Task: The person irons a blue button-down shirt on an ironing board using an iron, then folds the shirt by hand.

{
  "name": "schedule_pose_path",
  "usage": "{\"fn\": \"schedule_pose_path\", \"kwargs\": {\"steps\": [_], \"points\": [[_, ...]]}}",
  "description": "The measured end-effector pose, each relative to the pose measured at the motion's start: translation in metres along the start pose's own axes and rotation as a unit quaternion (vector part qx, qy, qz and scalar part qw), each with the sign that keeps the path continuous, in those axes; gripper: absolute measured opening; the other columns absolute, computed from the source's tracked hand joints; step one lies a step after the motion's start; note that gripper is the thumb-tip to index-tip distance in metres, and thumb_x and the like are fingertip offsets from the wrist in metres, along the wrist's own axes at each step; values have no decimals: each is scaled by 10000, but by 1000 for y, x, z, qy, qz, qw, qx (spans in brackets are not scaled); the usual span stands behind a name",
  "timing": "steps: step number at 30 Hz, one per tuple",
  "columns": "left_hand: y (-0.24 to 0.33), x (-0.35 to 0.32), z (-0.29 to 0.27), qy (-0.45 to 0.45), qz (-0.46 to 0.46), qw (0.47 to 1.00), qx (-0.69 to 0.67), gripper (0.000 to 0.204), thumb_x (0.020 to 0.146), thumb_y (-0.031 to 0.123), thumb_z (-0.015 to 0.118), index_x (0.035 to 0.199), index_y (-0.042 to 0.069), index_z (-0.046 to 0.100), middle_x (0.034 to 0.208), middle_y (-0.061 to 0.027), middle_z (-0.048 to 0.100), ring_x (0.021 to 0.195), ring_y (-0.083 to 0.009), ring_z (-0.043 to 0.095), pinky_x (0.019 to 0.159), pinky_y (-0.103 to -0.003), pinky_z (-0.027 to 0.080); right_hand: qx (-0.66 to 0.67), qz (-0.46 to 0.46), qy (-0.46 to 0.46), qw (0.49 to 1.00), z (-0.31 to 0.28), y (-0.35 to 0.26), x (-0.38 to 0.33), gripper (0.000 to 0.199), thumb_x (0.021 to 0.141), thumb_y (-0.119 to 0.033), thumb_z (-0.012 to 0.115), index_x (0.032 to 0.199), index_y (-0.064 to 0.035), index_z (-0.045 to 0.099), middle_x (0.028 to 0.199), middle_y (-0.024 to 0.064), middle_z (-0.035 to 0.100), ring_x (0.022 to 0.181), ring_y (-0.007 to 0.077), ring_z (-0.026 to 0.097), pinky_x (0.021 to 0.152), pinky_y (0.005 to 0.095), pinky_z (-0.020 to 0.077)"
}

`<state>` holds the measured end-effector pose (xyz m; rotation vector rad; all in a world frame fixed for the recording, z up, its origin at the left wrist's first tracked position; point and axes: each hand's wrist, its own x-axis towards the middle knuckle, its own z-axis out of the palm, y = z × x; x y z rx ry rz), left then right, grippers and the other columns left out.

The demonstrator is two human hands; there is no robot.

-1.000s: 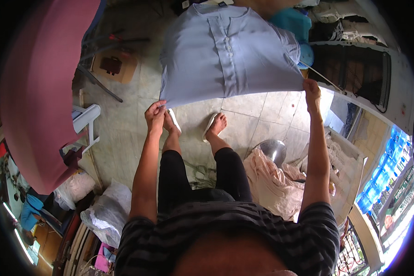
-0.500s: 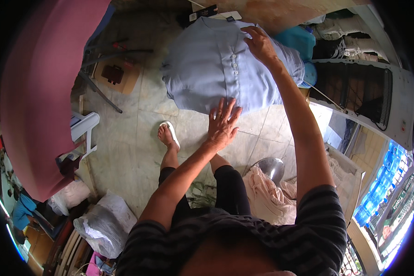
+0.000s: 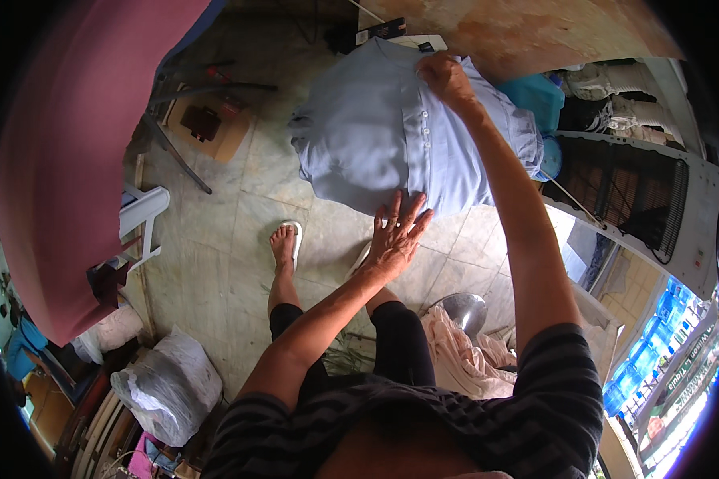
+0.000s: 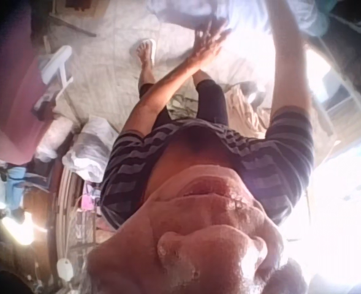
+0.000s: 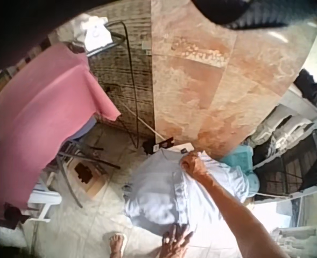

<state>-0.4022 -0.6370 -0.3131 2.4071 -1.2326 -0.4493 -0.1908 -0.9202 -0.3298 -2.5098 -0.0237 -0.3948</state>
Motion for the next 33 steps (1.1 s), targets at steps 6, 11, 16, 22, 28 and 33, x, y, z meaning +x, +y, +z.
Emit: {"fn": "schedule_pose_path", "kwargs": {"steps": [6, 11, 16, 22, 28, 33], "points": [[1, -9, 4, -24, 18, 999, 35, 841, 809, 273, 737, 1535, 190, 321, 1645, -80, 82, 1487, -433, 85, 1112, -586, 247, -52, -26, 138, 989, 22, -47, -33, 257, 863, -83, 608, 1113, -29, 617, 1033, 179, 634, 1041, 396, 586, 895, 437, 488], [5, -27, 12, -42, 20, 999, 24, 866, 817, 273, 729, 1550, 182, 277, 1649, -91, 62, 1492, -433, 69, 1131, -593, 225, -186, 70, 34, 979, 35, -102, -58, 519, 897, -224, 634, 1373, -72, 494, 1464, 160, 433, 1353, 368, 396, 1086, 487, 348], [5, -44, 15, -63, 20, 998, -1, 866, 817, 235, 724, 1552, 198, 267, 1650, -85, 65, 1496, -422, 74, 1130, -635, 208, -136, 116, 64, 982, 26, -100, -62, 540, 908, -247, 614, 1409, -105, 472, 1502, 149, 396, 1373, 372, 372, 1103, 503, 317], [1, -49, 10, -82, 39, 996, -17, 843, 820, 262, 724, 1540, 202, 290, 1624, -99, 157, 1478, -399, 145, 1113, -622, 215, -260, 266, 78, 925, -14, -25, -134, 489, 946, -323, 562, 1406, -168, 501, 1516, 142, 395, 1378, 377, 369, 1112, 554, 283], [-9, -21, -30, 35, 27, 998, -45, 682, 822, 328, 727, 1427, 159, 462, 1519, -126, 324, 1406, -346, 286, 1081, -552, 239, -196, 182, 111, 957, -26, -49, -120, 446, 955, -188, 549, 1398, -150, 513, 1487, 154, 423, 1367, 362, 397, 1108, 499, 320], [-19, 3, -26, 16, 49, 999, -14, 705, 835, 404, 709, 1447, 167, 450, 1571, -118, 262, 1448, -365, 219, 1090, -558, 233, -153, 152, 73, 974, 4, -72, -90, 529, 912, -284, 607, 1415, -158, 503, 1518, 124, 397, 1399, 343, 352, 1107, 535, 299]]}}
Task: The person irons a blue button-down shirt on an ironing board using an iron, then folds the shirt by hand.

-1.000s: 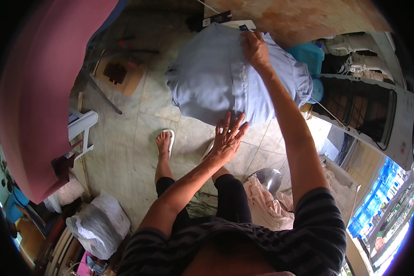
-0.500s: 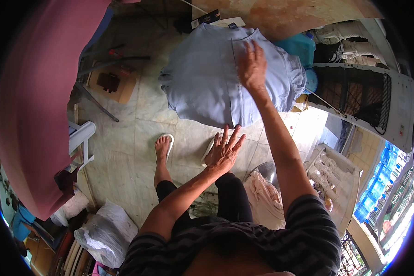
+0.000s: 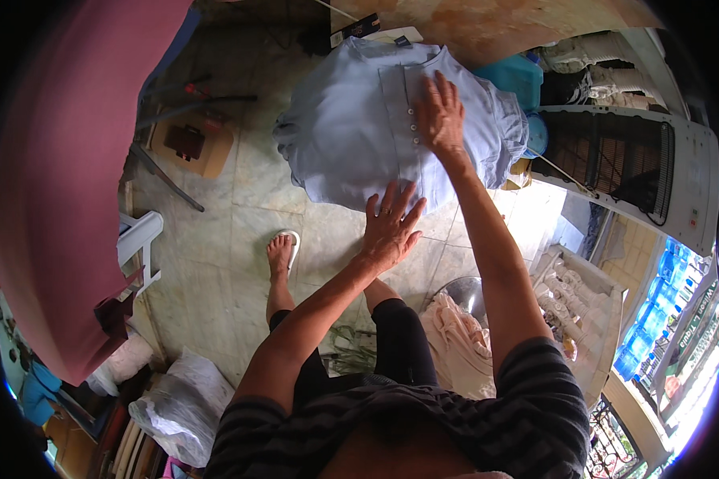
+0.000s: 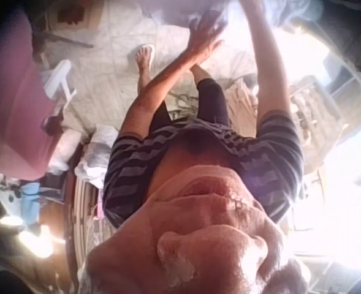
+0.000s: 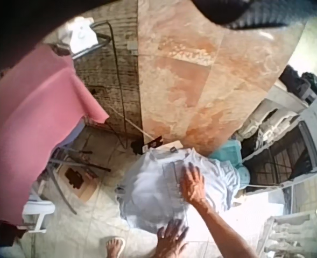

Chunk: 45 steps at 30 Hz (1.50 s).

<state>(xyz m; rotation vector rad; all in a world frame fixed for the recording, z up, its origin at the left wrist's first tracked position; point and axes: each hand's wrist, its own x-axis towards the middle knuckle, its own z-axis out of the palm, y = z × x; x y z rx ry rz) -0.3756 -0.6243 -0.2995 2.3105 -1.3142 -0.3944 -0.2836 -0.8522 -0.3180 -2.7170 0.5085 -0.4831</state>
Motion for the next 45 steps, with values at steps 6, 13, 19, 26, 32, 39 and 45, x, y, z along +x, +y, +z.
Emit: {"fn": "schedule_pose_path", "kwargs": {"steps": [6, 13, 19, 26, 32, 39, 45], "points": [[21, -34, 12, -129, 9, 991, -29, 749, 864, 393, 677, 1508, 161, 371, 1637, -108, 124, 1490, -403, 104, 1126, -612, 210, -18, 12, -56, 998, 15, -15, 17, 504, 942, -339, 547, 1396, -124, 509, 1504, 131, 418, 1376, 349, 380, 1082, 539, 324], [10, -125, 0, -95, -76, 987, -107, 669, 800, 251, 735, 1408, 108, 497, 1567, -171, 265, 1445, -419, 238, 1084, -586, 276, 46, -18, -6, 999, -2, -17, -1, 449, 944, -246, 553, 1361, -81, 524, 1463, 138, 461, 1327, 338, 443, 1066, 501, 355], [-57, -219, -2, -153, -192, 968, -59, 559, 851, 264, 693, 1361, 100, 532, 1512, -187, 340, 1407, -433, 293, 1065, -588, 288, -143, 7, -81, 986, 8, -53, 13, 513, 906, -304, 604, 1371, -108, 512, 1503, 129, 398, 1355, 350, 379, 1047, 546, 349], [-128, -286, -33, -170, -250, 952, -37, 507, 829, 287, 714, 1283, 126, 556, 1351, -121, 495, 1270, -365, 454, 969, -550, 411, -89, -88, -152, 980, 4, -169, -66, 549, 846, -378, 709, 1313, -122, 575, 1459, 120, 432, 1319, 332, 422, 1005, 574, 372], [-194, -337, -73, -103, -258, 954, -114, 482, 821, 280, 715, 1254, 119, 577, 1234, -127, 592, 1123, -368, 575, 897, -525, 478, 81, -144, -349, 923, -29, -307, -177, 464, 852, -299, 718, 1263, -121, 601, 1327, 137, 552, 1210, 325, 537, 979, 473, 434], [-263, -387, -142, -113, -322, 939, -52, 407, 842, 261, 694, 1204, 106, 594, 1097, -140, 643, 1022, -344, 635, 831, -498, 514, 231, -39, -515, 825, -82, -385, -173, 297, 908, -178, 646, 1183, -67, 631, 1023, 150, 687, 955, 323, 668, 862, 413, 527], [-264, -423, -137, -141, -382, 909, -88, 394, 858, 285, 681, 1195, 97, 601, 1070, -180, 644, 1013, -369, 639, 835, -497, 524, 266, -46, -438, 858, -68, -347, -150, 263, 894, -113, 656, 1144, -32, 634, 953, 160, 702, 889, 305, 697, 769, 402, 554]]}}
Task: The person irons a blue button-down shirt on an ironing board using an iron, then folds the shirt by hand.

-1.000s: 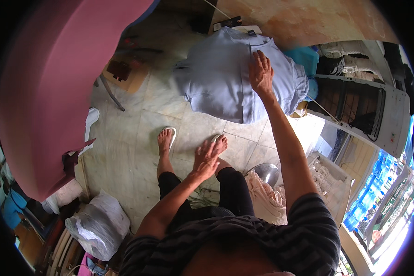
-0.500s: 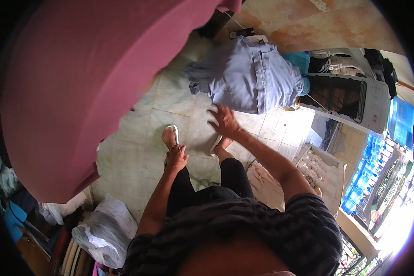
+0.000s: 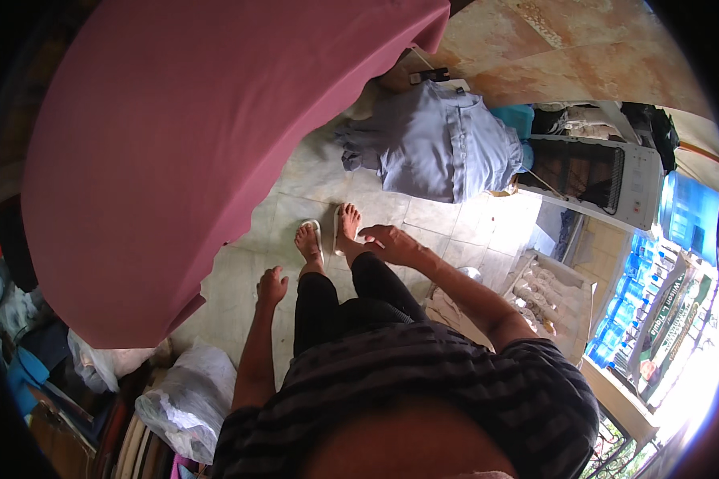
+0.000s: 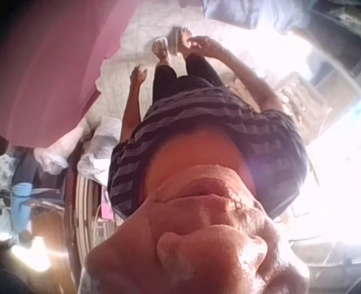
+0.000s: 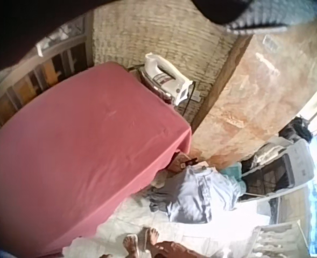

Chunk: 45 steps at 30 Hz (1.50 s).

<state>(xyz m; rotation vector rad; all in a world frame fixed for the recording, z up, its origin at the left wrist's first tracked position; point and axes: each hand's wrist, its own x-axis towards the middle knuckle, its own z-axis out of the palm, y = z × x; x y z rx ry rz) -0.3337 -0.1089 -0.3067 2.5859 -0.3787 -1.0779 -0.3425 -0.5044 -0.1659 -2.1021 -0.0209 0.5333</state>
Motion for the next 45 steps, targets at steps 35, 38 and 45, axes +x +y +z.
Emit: {"fn": "schedule_pose_path", "kwargs": {"steps": [35, 38, 45], "points": [[19, 93, -74, -60, 0, 990, -127, 311, 901, 166, 677, 1173, 20, 639, 1031, -148, 705, 940, -257, 689, 836, -358, 540, 198, 357, 147, 901, 21, 126, -66, 313, 910, -209, 617, 1146, -6, 659, 917, 142, 727, 743, 207, 728, 688, 327, 575], [29, 96, -69, -59, 11, 986, -154, 316, 907, 170, 672, 1179, 12, 632, 1036, -160, 702, 954, -265, 687, 838, -363, 541, 187, 357, 148, 903, 14, 127, -63, 309, 916, -211, 618, 1145, -7, 659, 919, 146, 727, 741, 208, 730, 689, 326, 576], [46, 97, -63, -37, 20, 977, -210, 310, 916, 179, 656, 1183, 24, 629, 1045, -169, 699, 961, -279, 685, 828, -372, 544, 181, 372, 133, 901, 2, 129, -58, 336, 906, -237, 624, 1152, -12, 660, 913, 135, 728, 728, 194, 721, 688, 324, 573]]}}
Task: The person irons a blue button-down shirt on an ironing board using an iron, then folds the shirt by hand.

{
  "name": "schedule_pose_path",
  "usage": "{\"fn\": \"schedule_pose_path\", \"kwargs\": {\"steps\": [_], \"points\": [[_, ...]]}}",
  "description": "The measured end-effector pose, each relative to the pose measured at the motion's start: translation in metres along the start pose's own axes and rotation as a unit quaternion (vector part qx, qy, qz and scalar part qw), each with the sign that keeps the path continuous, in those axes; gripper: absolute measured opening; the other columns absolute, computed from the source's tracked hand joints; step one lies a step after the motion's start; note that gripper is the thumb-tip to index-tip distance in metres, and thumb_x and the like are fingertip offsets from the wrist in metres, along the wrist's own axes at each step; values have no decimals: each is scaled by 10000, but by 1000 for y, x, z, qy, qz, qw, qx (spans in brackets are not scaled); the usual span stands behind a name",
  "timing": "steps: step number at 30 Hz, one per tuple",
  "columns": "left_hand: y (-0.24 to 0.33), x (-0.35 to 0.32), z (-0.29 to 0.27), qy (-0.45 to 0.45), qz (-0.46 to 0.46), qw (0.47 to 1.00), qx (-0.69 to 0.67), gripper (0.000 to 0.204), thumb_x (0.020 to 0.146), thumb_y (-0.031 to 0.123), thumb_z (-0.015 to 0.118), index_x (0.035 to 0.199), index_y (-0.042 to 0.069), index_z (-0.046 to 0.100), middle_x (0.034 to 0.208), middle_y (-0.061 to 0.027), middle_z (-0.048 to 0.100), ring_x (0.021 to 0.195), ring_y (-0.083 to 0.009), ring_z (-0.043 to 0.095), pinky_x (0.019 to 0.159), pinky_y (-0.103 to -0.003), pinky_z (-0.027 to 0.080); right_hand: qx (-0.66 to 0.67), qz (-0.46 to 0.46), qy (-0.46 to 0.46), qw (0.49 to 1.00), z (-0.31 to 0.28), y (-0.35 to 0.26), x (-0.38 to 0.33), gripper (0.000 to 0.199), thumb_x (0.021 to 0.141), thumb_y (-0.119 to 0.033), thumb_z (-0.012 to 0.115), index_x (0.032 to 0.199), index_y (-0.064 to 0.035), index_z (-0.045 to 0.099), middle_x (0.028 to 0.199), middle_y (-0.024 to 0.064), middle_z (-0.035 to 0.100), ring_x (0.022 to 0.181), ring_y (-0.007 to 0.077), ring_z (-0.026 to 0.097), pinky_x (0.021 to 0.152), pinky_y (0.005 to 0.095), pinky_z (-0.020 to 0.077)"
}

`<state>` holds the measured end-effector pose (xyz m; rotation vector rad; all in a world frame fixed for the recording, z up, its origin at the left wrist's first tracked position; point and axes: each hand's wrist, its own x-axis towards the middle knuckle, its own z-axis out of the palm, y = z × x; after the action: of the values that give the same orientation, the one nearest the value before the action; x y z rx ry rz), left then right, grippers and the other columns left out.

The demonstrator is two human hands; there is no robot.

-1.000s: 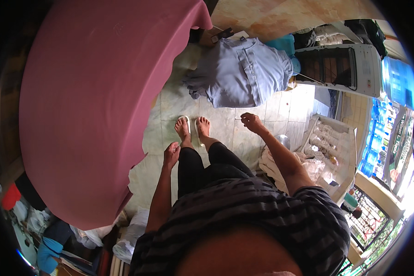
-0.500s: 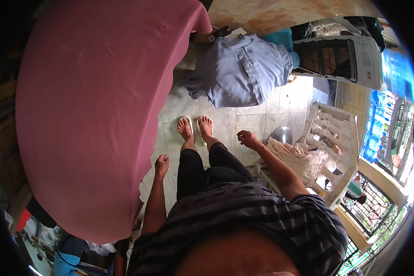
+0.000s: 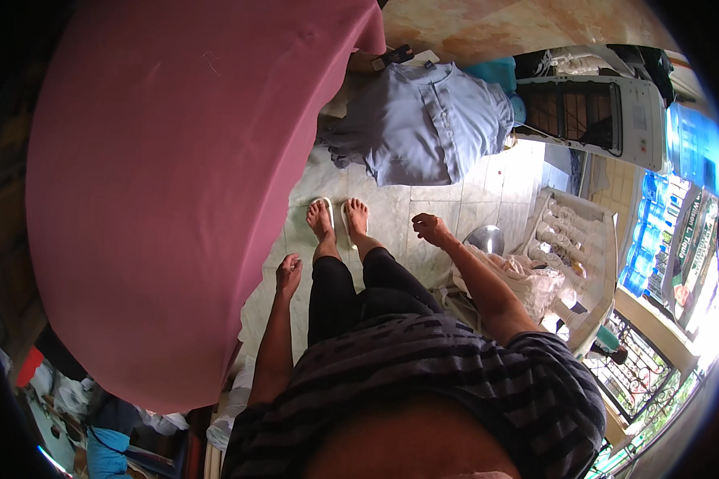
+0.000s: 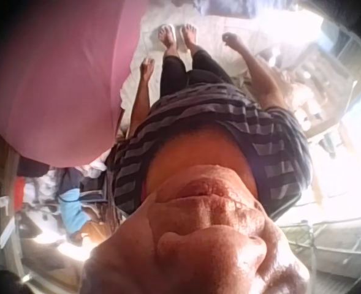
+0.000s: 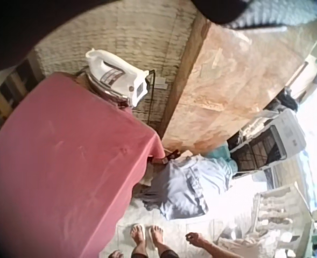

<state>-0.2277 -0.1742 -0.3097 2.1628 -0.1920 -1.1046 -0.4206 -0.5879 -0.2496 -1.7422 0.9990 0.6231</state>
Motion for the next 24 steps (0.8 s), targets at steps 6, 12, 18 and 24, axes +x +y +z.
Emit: {"fn": "schedule_pose_path", "kwargs": {"steps": [6, 12, 18, 24], "points": [[-9, -16, 4, 20, 0, 1000, 12, 310, 922, 202, 646, 1185, 40, 632, 1058, -162, 701, 951, -273, 688, 825, -367, 544, -13, -20, 0, 1000, -8, 6, 2, 334, 903, -243, 626, 1146, -19, 665, 893, 127, 725, 710, 183, 713, 676, 319, 570], [-14, -37, 11, 49, -19, 998, -20, 316, 917, 203, 648, 1177, 25, 627, 1063, -157, 705, 975, -280, 688, 842, -378, 543, -44, -46, -8, 998, -22, 3, 10, 305, 902, -236, 628, 1116, -23, 671, 871, 131, 723, 702, 185, 711, 672, 324, 571], [-20, -68, 27, 125, -13, 991, -52, 324, 899, 208, 660, 1163, 22, 625, 1060, -161, 707, 981, -291, 692, 851, -392, 545, -175, -237, -20, 955, -27, -40, 19, 261, 914, -203, 630, 1097, -18, 661, 869, 124, 726, 697, 196, 706, 669, 353, 565], [-34, -114, 49, 176, -90, 975, -105, 363, 856, 279, 678, 1114, 25, 652, 992, -186, 715, 940, -329, 701, 852, -405, 545, -107, -320, -150, 929, -1, -152, -7, 227, 966, -84, 596, 1169, 11, 626, 932, 109, 718, 815, 174, 698, 716, 298, 555]]}}
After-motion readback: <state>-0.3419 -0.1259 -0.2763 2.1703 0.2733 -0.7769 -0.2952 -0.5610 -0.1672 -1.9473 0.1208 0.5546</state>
